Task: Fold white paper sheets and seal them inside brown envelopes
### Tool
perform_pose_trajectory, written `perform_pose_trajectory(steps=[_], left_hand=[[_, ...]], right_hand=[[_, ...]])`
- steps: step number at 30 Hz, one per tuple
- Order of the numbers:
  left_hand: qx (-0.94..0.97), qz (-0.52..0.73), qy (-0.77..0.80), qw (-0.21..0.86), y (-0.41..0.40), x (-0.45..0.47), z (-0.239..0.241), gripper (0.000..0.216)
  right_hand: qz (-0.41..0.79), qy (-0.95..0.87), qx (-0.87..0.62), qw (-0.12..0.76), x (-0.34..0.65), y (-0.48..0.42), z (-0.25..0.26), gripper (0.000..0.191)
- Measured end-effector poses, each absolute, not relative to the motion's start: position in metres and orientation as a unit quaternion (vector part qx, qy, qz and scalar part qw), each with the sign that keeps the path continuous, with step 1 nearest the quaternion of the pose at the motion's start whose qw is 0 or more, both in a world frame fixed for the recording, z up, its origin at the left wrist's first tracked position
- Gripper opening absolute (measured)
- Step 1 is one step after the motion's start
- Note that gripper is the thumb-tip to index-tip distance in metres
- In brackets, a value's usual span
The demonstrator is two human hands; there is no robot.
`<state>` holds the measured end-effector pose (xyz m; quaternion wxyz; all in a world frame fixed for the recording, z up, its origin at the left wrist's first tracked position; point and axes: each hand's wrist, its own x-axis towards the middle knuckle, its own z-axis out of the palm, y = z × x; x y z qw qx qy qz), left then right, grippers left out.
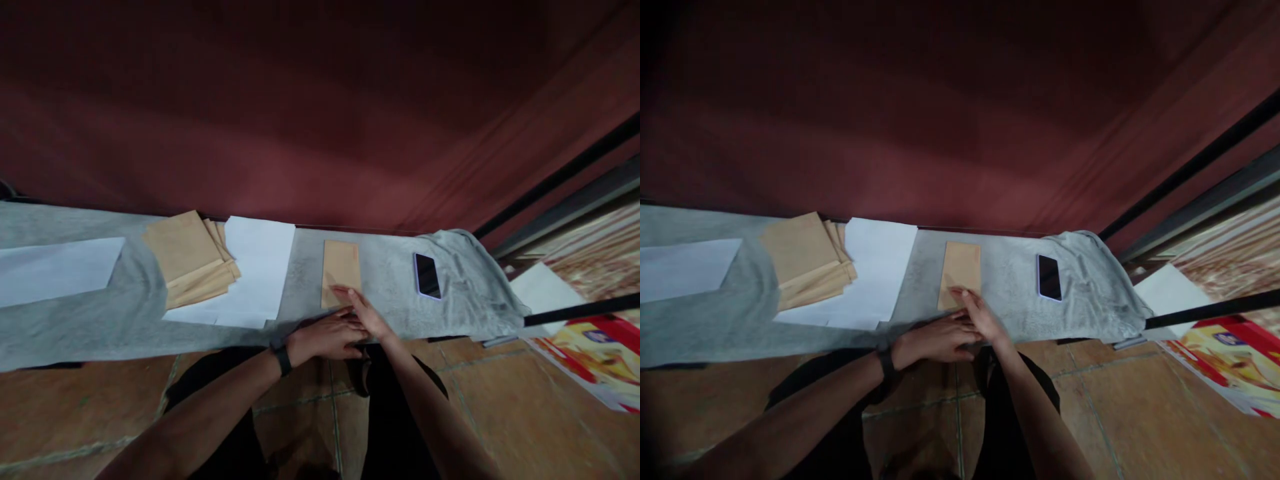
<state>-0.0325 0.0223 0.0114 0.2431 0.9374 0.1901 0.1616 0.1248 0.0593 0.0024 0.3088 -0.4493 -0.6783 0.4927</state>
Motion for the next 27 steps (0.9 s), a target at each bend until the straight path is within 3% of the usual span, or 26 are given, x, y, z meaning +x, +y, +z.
perform_pose_trajectory(steps=[3, 6, 9, 13, 18, 27], left_hand=[[0.915, 0.185, 0.228, 0.278, 0.035, -0.041, 0.020, 0.020], [0.866, 0.231, 0.356, 0.265, 0.050, -0.048, 0.021, 0.028], [0.832, 0.271, 0.454, 0.168, 0.063, -0.052, 0.010, 0.038], [0.838, 0.190, 0.511, 0.042, 0.069, -0.054, -0.014, 0.053], [0.843, 0.124, 0.524, -0.008, 0.070, -0.055, -0.031, 0.057], [0.811, 0.120, 0.572, -0.004, 0.075, -0.049, -0.027, 0.057]], right_hand=[[0.483, -0.636, -0.482, 0.360, 0.123, 0.056, -0.004, 0.071], [0.444, -0.619, -0.511, 0.398, 0.118, 0.057, -0.010, 0.069], [0.380, -0.642, -0.522, 0.415, 0.113, 0.059, -0.018, 0.059], [0.239, -0.736, -0.531, 0.346, 0.105, 0.057, -0.027, 0.051], [0.075, -0.779, -0.581, 0.225, 0.104, 0.053, -0.033, 0.052], [0.029, -0.778, -0.606, 0.163, 0.117, 0.067, -0.032, 0.054]])
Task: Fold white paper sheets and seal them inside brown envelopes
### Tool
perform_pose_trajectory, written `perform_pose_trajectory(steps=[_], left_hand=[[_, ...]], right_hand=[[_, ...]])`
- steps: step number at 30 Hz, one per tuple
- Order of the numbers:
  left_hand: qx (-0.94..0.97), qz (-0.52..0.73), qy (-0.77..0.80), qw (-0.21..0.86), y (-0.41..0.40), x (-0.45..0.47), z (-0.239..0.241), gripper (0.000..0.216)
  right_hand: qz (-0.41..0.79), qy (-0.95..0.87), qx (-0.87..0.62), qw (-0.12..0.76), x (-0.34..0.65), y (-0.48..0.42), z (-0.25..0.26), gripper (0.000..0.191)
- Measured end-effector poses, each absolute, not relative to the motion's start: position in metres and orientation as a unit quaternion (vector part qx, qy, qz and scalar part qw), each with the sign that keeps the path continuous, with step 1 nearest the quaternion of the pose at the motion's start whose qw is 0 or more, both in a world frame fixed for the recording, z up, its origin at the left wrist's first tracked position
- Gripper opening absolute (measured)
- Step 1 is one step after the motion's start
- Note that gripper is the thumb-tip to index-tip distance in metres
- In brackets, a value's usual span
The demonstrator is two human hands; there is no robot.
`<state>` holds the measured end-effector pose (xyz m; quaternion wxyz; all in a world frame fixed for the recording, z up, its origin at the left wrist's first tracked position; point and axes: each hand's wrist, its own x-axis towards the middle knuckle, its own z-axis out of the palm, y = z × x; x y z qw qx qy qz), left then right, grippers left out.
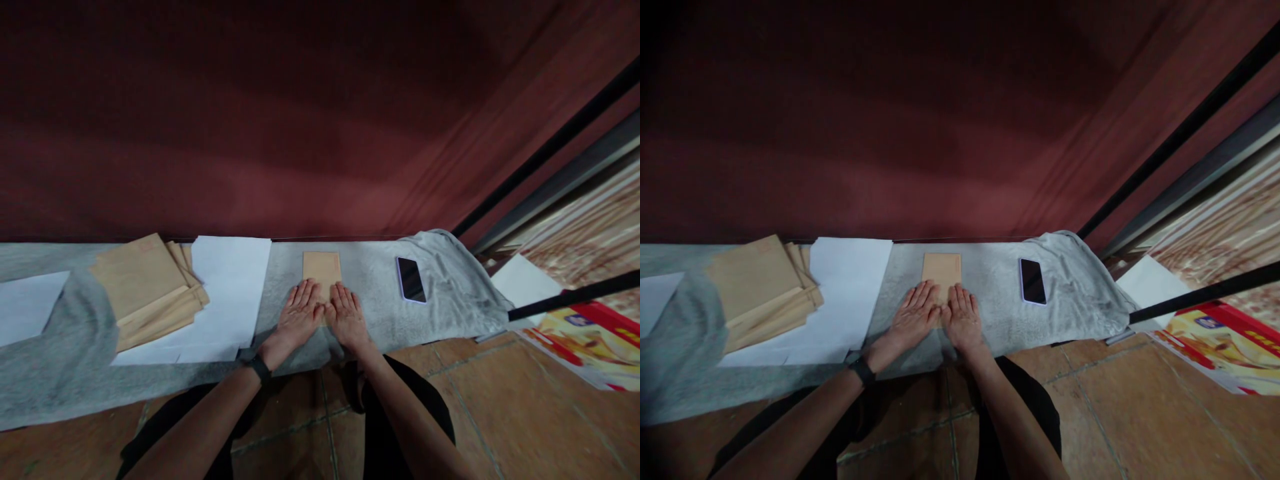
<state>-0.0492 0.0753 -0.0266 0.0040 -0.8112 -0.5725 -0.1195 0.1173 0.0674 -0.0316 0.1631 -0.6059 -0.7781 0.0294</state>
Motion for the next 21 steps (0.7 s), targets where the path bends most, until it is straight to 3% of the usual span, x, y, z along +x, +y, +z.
perform_pose_trajectory(steps=[9, 15, 21], left_hand=[[-0.800, -0.131, -0.585, 0.008, 0.066, -0.053, -0.025, 0.068], [-0.847, -0.104, -0.521, -0.014, 0.054, -0.059, -0.021, 0.067], [-0.879, -0.073, -0.471, -0.002, 0.054, -0.055, -0.011, 0.053]], right_hand=[[0.028, -0.748, -0.633, 0.199, 0.121, 0.072, -0.022, 0.050], [0.126, -0.679, -0.698, 0.192, 0.132, 0.081, 0.002, 0.031], [0.213, -0.610, -0.736, 0.200, 0.135, 0.092, 0.001, 0.032]])
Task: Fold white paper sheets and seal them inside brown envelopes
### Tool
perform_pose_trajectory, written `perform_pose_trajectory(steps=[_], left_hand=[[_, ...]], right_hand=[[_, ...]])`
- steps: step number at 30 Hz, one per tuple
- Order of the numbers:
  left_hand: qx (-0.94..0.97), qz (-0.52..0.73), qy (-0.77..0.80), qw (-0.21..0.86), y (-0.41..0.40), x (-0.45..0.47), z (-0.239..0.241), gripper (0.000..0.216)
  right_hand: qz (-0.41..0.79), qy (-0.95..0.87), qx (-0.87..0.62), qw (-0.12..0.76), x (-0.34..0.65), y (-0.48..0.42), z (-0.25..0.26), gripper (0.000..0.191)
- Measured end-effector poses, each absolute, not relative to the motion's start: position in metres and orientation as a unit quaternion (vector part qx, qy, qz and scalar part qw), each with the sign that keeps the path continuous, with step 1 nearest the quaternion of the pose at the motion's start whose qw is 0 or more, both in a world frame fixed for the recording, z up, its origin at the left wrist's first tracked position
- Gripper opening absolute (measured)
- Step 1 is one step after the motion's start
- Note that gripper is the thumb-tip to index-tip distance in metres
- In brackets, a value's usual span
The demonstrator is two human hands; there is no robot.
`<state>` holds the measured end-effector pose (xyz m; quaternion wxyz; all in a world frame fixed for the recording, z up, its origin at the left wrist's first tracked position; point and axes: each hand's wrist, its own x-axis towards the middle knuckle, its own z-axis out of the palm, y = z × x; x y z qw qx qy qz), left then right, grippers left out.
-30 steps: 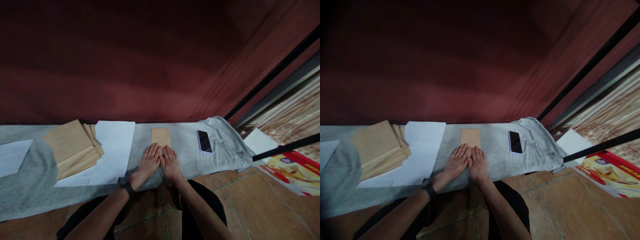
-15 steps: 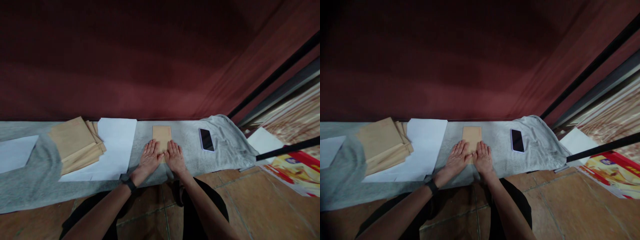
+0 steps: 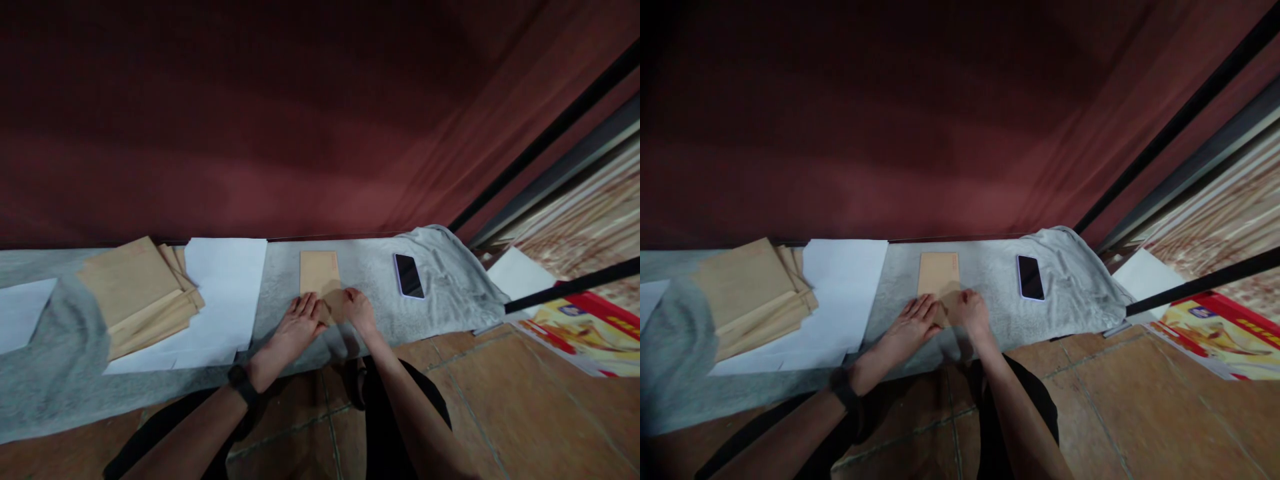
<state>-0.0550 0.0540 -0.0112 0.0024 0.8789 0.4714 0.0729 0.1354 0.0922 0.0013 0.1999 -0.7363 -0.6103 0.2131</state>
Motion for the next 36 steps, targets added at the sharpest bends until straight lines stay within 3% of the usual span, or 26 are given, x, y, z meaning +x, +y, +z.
perform_pose_trajectory(steps=[7, 15, 23, 26, 31, 36], left_hand=[[0.884, 0.063, 0.462, -0.043, 0.048, -0.046, -0.008, 0.044], [0.863, 0.065, 0.497, -0.066, 0.049, -0.041, -0.005, 0.055], [0.845, 0.083, 0.527, -0.048, 0.053, -0.035, 0.006, 0.062], [0.850, 0.070, 0.521, -0.036, 0.052, -0.035, 0.001, 0.065], [0.855, 0.069, 0.512, -0.042, 0.051, -0.040, -0.009, 0.070], [0.867, 0.046, 0.495, -0.045, 0.049, -0.041, -0.009, 0.063]], right_hand=[[0.287, -0.582, -0.716, 0.259, 0.147, 0.106, -0.004, 0.030], [0.351, -0.536, -0.694, 0.328, 0.146, 0.101, -0.006, 0.022], [0.548, -0.427, -0.604, 0.391, 0.133, 0.096, 0.012, 0.065], [0.558, -0.433, -0.602, 0.374, 0.134, 0.094, 0.013, 0.069], [0.542, -0.467, -0.617, 0.327, 0.138, 0.090, 0.009, 0.057], [0.480, -0.493, -0.657, 0.308, 0.145, 0.090, 0.005, 0.055]])
